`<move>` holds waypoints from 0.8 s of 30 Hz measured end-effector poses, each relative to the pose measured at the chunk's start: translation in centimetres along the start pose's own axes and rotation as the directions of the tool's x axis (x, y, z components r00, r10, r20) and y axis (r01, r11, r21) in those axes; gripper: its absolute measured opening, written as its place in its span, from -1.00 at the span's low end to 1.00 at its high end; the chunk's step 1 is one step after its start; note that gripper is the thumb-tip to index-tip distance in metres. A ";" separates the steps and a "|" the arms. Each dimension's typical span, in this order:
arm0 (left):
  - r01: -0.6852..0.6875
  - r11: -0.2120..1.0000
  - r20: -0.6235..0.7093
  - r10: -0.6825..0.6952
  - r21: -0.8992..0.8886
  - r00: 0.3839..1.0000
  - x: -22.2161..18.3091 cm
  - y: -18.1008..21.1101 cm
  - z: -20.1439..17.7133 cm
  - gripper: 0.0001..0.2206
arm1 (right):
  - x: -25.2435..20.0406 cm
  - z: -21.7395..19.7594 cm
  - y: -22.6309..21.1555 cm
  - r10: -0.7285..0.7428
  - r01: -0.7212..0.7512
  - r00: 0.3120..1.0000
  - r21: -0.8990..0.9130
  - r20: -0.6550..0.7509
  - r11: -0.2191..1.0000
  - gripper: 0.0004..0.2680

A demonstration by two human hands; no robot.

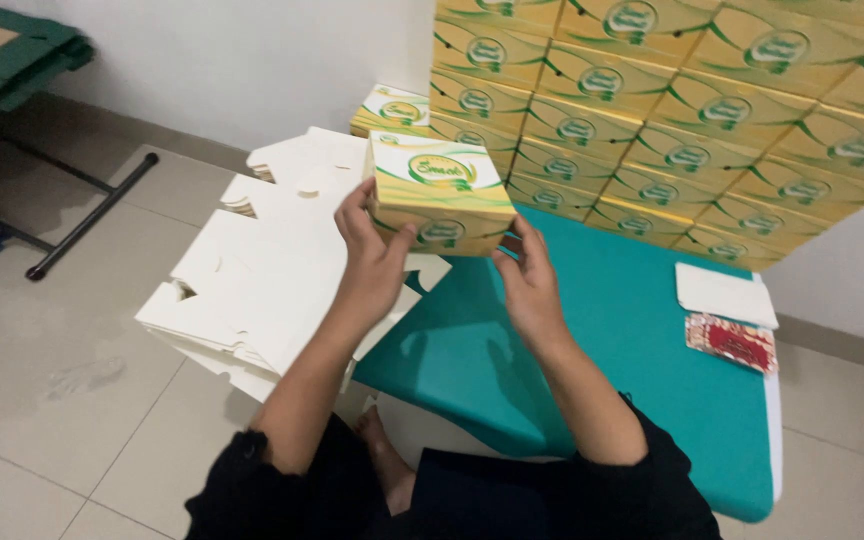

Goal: Assembling a cardboard snack box from a flat cutout by folding and tucking flaps, then placing a small card inside.

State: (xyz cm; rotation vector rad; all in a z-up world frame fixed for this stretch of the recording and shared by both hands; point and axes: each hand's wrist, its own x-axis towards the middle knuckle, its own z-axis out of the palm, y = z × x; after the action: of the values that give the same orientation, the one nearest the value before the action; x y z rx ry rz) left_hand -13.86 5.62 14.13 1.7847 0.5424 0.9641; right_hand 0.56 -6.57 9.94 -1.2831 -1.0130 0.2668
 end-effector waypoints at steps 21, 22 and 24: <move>0.316 0.890 -0.247 -0.242 0.329 0.938 21.9 -17.9 -5.4 -0.45 | 15.7 12.7 10.3 0.299 -0.284 0.954 -0.240 0.027 0.928 -0.56; 0.322 0.889 -0.246 -0.249 0.325 0.936 22.3 -18.4 -5.0 -0.45 | 16.0 12.6 10.5 0.305 -0.289 0.952 -0.244 0.028 0.926 -0.56; 0.301 0.897 -0.189 -0.251 0.324 0.949 22.7 -19.4 -4.0 -0.48 | 16.1 12.2 10.9 0.268 -0.235 0.963 -0.386 0.032 0.892 -0.59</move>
State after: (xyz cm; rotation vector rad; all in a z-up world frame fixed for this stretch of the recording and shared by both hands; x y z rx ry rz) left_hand -2.63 32.18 5.49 1.8881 1.0874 0.8351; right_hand 4.42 15.95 7.32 -1.7766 -0.9988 0.3364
